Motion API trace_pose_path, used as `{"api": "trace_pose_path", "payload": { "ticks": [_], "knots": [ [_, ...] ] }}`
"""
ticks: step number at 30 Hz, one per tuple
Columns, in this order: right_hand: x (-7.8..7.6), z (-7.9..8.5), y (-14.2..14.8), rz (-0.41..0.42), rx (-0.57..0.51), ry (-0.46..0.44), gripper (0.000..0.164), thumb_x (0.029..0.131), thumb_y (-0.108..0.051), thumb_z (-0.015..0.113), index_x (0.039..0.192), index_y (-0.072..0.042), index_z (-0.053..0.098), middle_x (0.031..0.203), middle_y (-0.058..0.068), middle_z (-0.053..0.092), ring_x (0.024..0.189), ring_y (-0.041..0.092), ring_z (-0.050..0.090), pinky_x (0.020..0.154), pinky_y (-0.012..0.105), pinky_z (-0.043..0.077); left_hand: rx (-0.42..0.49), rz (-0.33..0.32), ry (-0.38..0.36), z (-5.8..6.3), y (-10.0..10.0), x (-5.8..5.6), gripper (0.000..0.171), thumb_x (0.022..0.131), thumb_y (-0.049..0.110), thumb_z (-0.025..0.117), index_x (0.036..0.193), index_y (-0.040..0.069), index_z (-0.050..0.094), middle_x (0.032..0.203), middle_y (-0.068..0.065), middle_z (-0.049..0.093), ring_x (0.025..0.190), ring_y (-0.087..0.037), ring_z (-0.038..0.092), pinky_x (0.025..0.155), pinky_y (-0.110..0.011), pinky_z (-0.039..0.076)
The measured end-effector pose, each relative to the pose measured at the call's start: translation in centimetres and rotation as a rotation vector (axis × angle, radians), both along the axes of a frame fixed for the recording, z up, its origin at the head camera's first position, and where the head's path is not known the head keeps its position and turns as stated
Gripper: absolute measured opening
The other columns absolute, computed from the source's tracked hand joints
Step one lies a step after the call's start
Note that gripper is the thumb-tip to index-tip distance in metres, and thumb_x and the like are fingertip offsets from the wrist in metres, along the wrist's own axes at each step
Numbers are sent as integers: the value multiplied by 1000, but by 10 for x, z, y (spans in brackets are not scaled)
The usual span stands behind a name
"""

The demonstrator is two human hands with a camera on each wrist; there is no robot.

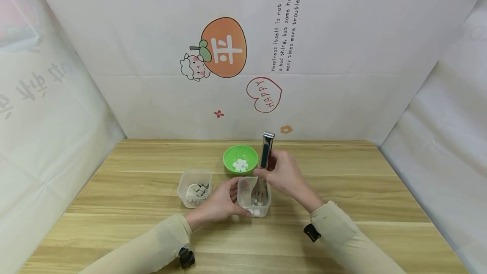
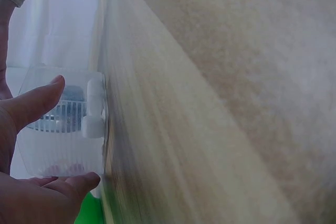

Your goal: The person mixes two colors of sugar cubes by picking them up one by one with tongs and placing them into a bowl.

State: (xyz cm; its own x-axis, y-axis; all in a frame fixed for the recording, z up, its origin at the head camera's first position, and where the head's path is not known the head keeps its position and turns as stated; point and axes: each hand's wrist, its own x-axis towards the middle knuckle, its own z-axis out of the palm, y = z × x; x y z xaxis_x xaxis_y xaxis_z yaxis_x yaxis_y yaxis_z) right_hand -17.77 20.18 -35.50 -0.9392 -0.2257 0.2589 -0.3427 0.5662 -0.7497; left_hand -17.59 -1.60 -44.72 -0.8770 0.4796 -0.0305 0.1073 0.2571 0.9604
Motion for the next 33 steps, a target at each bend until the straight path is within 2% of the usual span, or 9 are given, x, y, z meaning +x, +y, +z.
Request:
{"api": "trace_pose_path", "payload": {
  "ticks": [8, 17, 22, 33],
  "knots": [
    [-4, -3, 1, -57, -24, 14, 19, 86, -4, 86, 90, -4, 67, 76, 4, 69, 67, 24, 63, 51, 27, 50, -3, 6, -2, 2, 0, 1, 103, 68, 0, 98, 155, 2, 44, 152, -16, 55, 140, -31, 53, 119, -42, 42],
    [-4, -12, 3, -17, -31, 36, 23, 83, -2, 88, 89, -6, 66, 74, 1, 67, 66, 20, 64, 52, 27, 52, -1, 3, -4, 1, 0, 1, 103, 68, -1, 97, 155, 2, 43, 152, -17, 55, 140, -32, 54, 119, -41, 43],
    [-4, -14, 4, -30, -47, 33, 22, 84, -1, 87, 88, -5, 66, 75, 2, 68, 66, 20, 63, 52, 26, 52, -4, 2, -4, 2, 1, 1, 103, 68, 0, 97, 156, 2, 43, 153, -17, 54, 140, -32, 53, 119, -41, 42],
    [-3, 0, 11, -72, -130, 47, 16, 87, -3, 84, 89, 0, 69, 77, 7, 71, 67, 21, 66, 53, 27, 56, -39, 7, -1, 1, 0, 0, 107, 67, 5, 99, 158, 3, 41, 155, -16, 52, 141, -32, 51, 119, -42, 42]
  ]
}}
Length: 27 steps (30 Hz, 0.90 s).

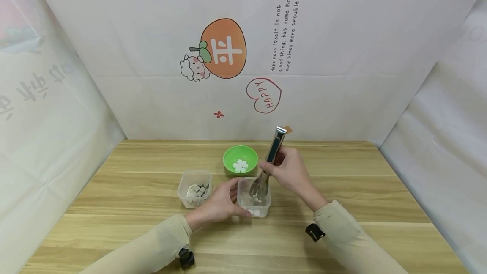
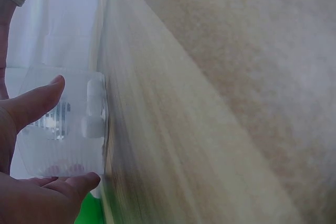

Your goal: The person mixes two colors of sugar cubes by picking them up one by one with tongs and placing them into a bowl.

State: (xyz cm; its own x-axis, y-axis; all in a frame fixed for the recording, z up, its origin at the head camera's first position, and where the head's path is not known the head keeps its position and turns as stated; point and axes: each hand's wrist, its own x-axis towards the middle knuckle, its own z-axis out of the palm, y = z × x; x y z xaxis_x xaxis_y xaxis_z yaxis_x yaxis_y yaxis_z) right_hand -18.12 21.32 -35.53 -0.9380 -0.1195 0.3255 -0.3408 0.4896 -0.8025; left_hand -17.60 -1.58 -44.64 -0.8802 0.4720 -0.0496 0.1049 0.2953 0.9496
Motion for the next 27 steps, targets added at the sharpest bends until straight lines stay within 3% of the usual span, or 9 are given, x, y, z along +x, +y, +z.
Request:
{"api": "trace_pose_path", "payload": {
  "ticks": [9, 14, 27],
  "knots": [
    [-7, 14, 8, -1, -204, -37, 20, 92, -1, 80, 99, 11, 65, 87, 18, 73, 73, 22, 74, 69, 41, 68, 16, 3, -7, -1, 0, 0, 106, 67, 4, 98, 157, 2, 42, 155, -18, 52, 141, -33, 52, 119, -43, 43],
    [-12, 21, 11, -51, -301, -56, 25, 94, -3, 79, 104, 14, 63, 89, 16, 72, 74, 20, 75, 72, 39, 67, 28, -2, -2, -2, 0, -1, 106, 67, 3, 98, 156, 3, 43, 154, -17, 53, 140, -31, 53, 117, -39, 44],
    [-32, 28, -1, -198, -433, -105, 30, 93, -7, 81, 108, 12, 63, 94, 10, 70, 75, 16, 75, 76, 34, 67, 42, 4, -19, 0, 0, 1, 103, 67, 1, 98, 155, 2, 44, 153, -18, 53, 141, -32, 52, 118, -39, 44]
  ]
}}
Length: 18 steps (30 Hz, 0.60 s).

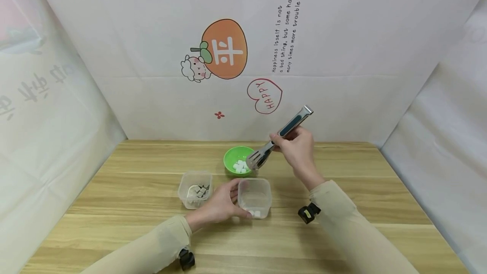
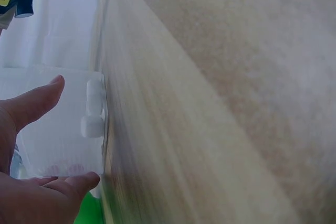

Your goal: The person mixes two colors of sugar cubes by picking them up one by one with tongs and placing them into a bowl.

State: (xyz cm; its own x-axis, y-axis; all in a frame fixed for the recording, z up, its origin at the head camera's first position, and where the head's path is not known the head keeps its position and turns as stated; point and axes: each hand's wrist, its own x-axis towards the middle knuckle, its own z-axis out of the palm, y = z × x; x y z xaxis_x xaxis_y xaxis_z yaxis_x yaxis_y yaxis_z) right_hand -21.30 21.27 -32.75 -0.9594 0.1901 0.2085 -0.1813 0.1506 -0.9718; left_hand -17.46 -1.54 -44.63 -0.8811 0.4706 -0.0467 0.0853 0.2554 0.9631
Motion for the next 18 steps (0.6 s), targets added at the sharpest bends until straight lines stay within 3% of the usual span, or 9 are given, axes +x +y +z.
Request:
{"api": "trace_pose_path", "payload": {
  "ticks": [11, 18],
  "knots": [
    [-25, -18, -16, -70, 1, -2, 26, 93, -7, 81, 105, 10, 65, 92, 14, 67, 75, 19, 74, 77, 38, 67, 0, -7, 15, -1, 0, -2, 103, 67, 2, 98, 155, 1, 44, 154, -19, 51, 141, -33, 52, 117, -38, 44],
    [-31, -24, -22, -101, 45, 13, 24, 93, -7, 80, 104, 9, 65, 89, 13, 66, 74, 19, 73, 68, 28, 66, -16, -12, 29, -3, -1, -4, 102, 68, 3, 99, 154, 1, 44, 153, -17, 53, 141, -31, 52, 116, -36, 45]
  ]
}}
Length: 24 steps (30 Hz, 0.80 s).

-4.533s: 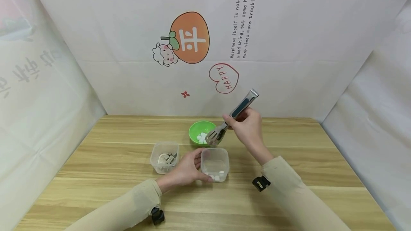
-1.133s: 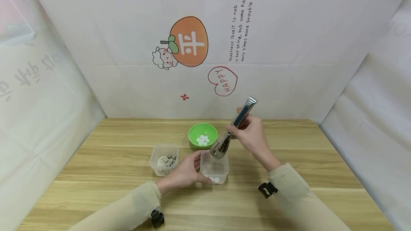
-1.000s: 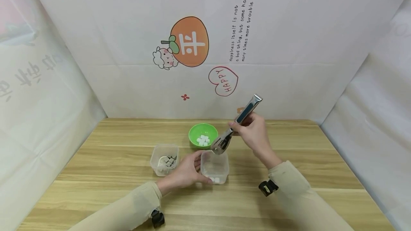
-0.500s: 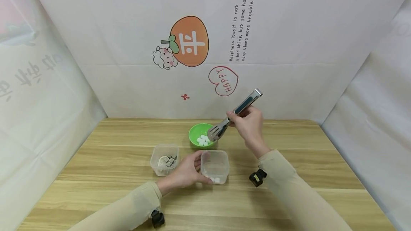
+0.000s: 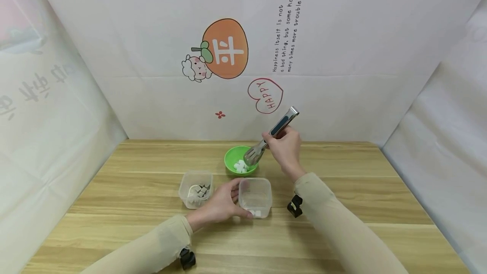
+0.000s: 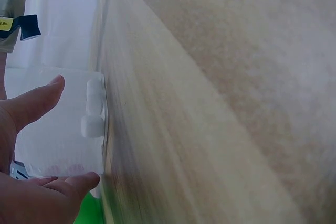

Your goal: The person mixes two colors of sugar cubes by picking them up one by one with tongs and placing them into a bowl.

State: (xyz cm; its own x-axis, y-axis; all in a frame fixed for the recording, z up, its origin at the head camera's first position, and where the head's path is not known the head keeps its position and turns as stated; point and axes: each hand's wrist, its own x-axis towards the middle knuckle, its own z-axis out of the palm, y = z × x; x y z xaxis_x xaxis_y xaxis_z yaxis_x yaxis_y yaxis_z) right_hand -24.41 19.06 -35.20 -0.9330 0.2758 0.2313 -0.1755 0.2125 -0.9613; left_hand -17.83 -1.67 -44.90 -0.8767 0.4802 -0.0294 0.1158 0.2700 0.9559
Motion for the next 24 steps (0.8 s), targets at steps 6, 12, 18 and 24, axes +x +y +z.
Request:
{"api": "trace_pose_path", "payload": {
  "ticks": [6, 12, 18, 24],
  "knots": [
    [6, 5, 2, 7, 24, 21, 26, 93, -9, 81, 104, 9, 65, 92, 15, 67, 73, 13, 71, 72, 32, 67, 5, 6, -4, 1, 1, 1, 102, 68, 3, 99, 154, 2, 45, 154, -17, 53, 141, -32, 52, 117, -38, 44],
    [26, 16, 9, 67, 71, 73, 29, 94, -10, 81, 107, 10, 65, 94, 17, 68, 75, 13, 71, 74, 35, 67, -1, 14, -8, 3, 2, 2, 102, 67, 2, 99, 154, 2, 46, 151, -17, 55, 140, -33, 53, 117, -40, 45],
    [52, 23, 16, 127, 112, 101, 27, 93, -7, 81, 108, 10, 66, 92, 16, 71, 76, 14, 71, 72, 35, 67, -6, 8, -16, 4, 2, 3, 103, 68, 3, 98, 155, 2, 44, 153, -17, 54, 140, -33, 53, 118, -40, 44],
    [73, 19, 20, 173, 186, 88, 23, 92, -7, 83, 99, 9, 67, 89, 18, 73, 75, 19, 72, 68, 32, 67, -22, 11, -16, 3, 1, 3, 105, 68, 6, 99, 157, 2, 42, 155, -17, 52, 141, -33, 52, 119, -42, 43]
  ]
}}
